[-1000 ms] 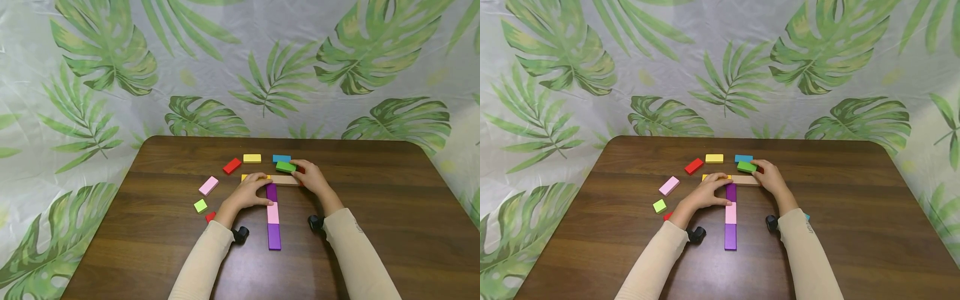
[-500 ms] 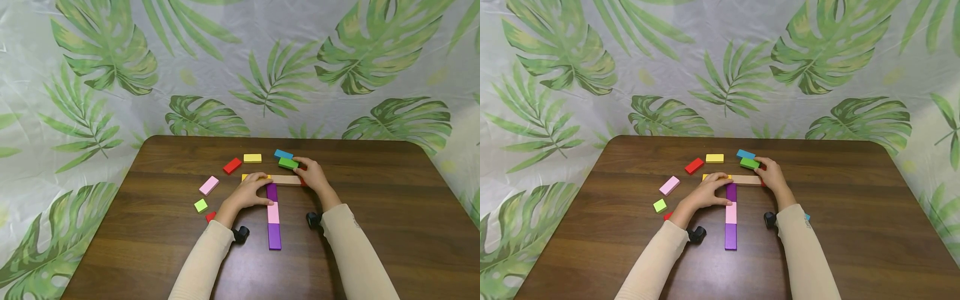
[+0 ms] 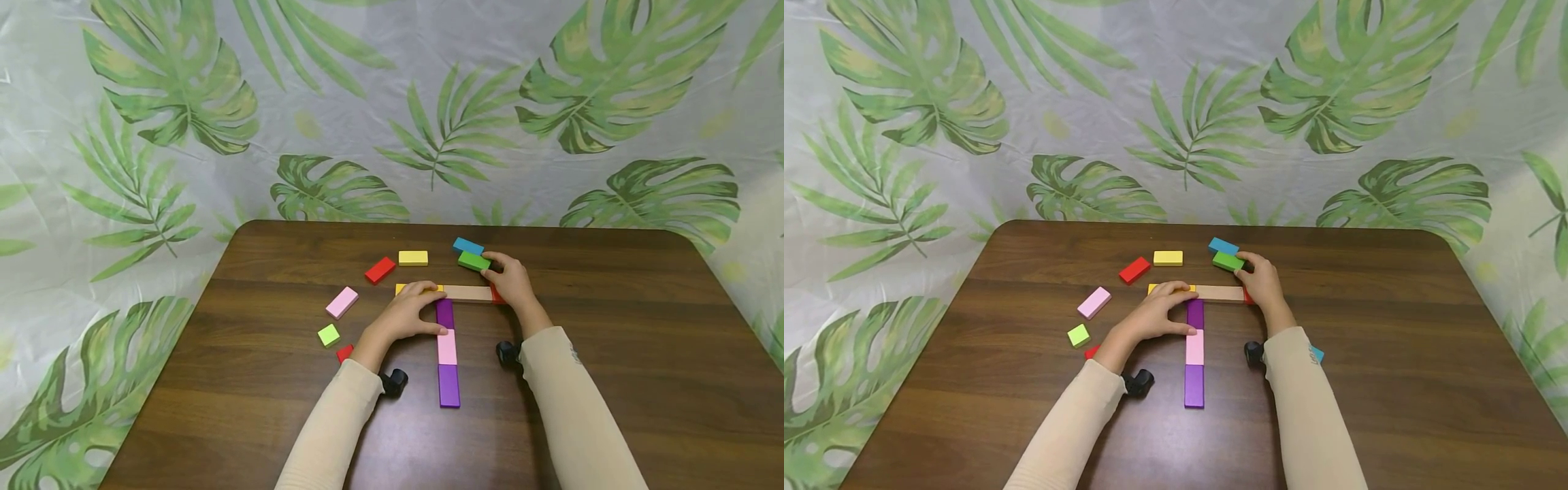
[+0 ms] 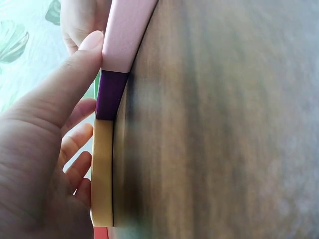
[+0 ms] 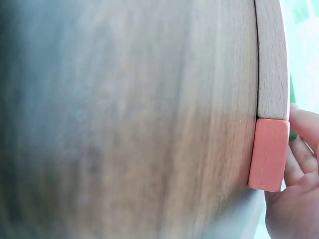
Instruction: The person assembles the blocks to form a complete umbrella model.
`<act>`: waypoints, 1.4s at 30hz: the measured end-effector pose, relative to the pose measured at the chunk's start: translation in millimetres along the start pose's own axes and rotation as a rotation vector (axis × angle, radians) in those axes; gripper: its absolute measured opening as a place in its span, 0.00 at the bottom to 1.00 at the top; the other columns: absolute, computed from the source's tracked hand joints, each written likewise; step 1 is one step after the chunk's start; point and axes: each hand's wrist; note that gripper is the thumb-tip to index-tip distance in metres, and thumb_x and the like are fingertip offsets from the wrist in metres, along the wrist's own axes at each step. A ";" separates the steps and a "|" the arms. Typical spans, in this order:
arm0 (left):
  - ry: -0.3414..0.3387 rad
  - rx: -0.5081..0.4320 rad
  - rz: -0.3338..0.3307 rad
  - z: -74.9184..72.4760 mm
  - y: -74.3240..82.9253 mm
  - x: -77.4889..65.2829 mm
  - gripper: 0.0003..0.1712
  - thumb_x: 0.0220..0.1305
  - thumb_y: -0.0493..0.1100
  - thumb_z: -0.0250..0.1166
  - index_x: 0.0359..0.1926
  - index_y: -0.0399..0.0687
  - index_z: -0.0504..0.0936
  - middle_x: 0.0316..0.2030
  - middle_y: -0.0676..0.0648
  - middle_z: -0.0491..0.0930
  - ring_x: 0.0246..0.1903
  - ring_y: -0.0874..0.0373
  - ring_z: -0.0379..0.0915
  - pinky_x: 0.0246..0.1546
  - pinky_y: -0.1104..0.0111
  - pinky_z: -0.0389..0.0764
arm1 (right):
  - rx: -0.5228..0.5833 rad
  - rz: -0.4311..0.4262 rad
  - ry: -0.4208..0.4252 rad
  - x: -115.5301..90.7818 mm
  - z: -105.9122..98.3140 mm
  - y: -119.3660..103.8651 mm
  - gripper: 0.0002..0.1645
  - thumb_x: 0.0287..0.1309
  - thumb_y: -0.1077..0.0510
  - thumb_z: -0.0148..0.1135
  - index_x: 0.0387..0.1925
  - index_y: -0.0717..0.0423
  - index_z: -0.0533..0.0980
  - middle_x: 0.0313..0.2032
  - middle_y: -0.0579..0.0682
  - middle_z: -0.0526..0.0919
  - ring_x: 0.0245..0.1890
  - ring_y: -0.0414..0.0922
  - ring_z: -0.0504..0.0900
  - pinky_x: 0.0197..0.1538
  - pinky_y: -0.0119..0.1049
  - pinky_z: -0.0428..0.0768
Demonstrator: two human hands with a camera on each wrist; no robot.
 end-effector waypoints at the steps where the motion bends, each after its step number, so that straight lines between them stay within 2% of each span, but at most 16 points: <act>1: 0.000 0.001 0.001 -0.1 0.1 -0.2 0.41 0.45 0.65 0.66 0.61 0.58 0.68 0.59 0.53 0.61 0.60 0.57 0.50 0.58 0.64 0.56 | -0.001 0.005 0.002 0.3 0.2 0.0 0.23 0.56 0.64 0.57 0.55 0.62 0.70 0.52 0.65 0.71 0.53 0.58 0.68 0.54 0.52 0.64; 16: -0.009 -0.005 -0.016 -0.3 0.8 -1.0 0.42 0.44 0.65 0.66 0.61 0.59 0.68 0.60 0.53 0.60 0.61 0.57 0.49 0.59 0.63 0.56 | 0.003 0.069 -0.009 4.5 2.3 2.8 0.23 0.58 0.62 0.56 0.56 0.61 0.68 0.54 0.63 0.69 0.55 0.58 0.65 0.56 0.52 0.62; 25: 0.004 -0.007 0.001 1.1 -0.8 -1.1 0.42 0.44 0.65 0.66 0.61 0.58 0.68 0.59 0.53 0.61 0.60 0.57 0.50 0.58 0.64 0.56 | 0.028 0.089 -0.005 3.9 2.0 3.9 0.20 0.62 0.60 0.51 0.55 0.60 0.69 0.53 0.64 0.69 0.54 0.58 0.65 0.55 0.52 0.63; 42: 0.006 -0.001 0.005 0.6 -0.6 0.1 0.41 0.45 0.65 0.66 0.61 0.58 0.68 0.59 0.53 0.61 0.60 0.57 0.50 0.58 0.64 0.56 | 0.028 0.086 0.017 5.3 0.7 3.1 0.18 0.61 0.62 0.51 0.53 0.62 0.70 0.51 0.64 0.71 0.51 0.58 0.67 0.51 0.51 0.66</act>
Point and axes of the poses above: each hand's wrist, its own x-axis towards the middle knuckle, its own z-axis out of the palm, y = z × x
